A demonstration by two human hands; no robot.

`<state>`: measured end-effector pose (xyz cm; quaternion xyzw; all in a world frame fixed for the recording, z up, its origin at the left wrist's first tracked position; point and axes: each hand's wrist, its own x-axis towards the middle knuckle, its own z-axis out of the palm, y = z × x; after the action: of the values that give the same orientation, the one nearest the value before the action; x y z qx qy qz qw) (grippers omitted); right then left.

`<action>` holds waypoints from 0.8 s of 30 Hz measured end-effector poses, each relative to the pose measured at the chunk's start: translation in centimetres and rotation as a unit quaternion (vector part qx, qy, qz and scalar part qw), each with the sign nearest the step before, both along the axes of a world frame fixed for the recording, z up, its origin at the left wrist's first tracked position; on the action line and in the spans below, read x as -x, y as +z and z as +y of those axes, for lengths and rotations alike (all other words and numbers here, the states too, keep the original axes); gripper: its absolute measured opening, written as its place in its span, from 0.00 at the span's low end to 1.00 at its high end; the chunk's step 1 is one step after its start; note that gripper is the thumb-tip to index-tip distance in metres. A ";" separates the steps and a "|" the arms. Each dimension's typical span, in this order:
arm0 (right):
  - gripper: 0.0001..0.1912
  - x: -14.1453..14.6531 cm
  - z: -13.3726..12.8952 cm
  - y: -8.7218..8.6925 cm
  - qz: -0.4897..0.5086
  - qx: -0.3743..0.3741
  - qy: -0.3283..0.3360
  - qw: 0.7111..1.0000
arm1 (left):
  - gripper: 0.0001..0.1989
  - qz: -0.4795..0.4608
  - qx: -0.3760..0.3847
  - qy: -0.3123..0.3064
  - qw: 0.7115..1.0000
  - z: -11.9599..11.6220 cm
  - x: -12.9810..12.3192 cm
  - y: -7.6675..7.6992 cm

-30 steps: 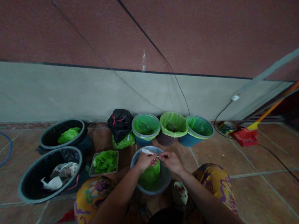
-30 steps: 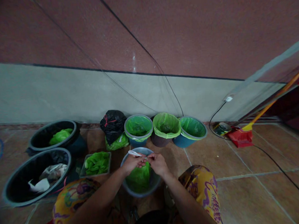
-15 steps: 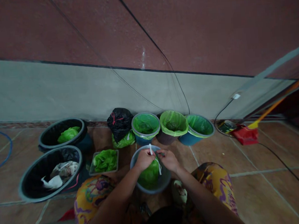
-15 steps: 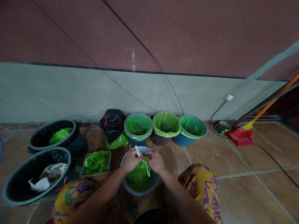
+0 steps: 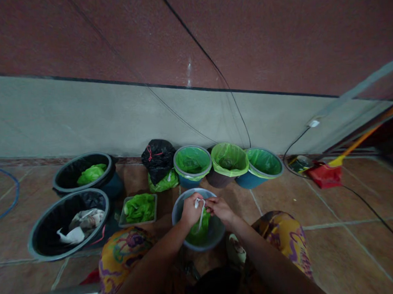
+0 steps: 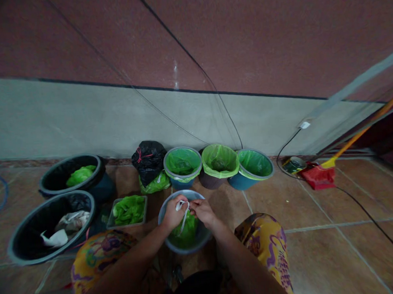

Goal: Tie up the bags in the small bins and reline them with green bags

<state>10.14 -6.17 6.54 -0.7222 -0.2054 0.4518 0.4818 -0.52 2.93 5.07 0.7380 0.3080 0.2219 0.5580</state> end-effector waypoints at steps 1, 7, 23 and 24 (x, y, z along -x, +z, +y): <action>0.13 0.0 -0.1 0.0 0.012 0.000 -0.009 1.000 | 0.04 0.001 0.009 -0.001 1.000 0.0 0.0 -0.1; 0.11 -0.4 -0.3 0.2 -0.152 0.064 0.039 0.986 | 0.05 0.000 0.090 -0.038 0.995 0.5 -0.5 -0.8; 0.14 -1.0 -2.7 -1.2 -0.505 0.248 0.230 0.794 | 0.11 0.241 -0.138 -0.100 0.955 1.1 0.6 0.1; 0.14 -1.0 -2.7 -1.4 -0.494 0.245 0.221 0.804 | 0.11 0.256 -0.132 -0.104 0.952 1.2 0.6 0.1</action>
<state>11.12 -8.84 5.16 -0.8768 -0.4523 0.1631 0.0085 -1.11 4.12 5.17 0.8652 0.3296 0.0050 0.3777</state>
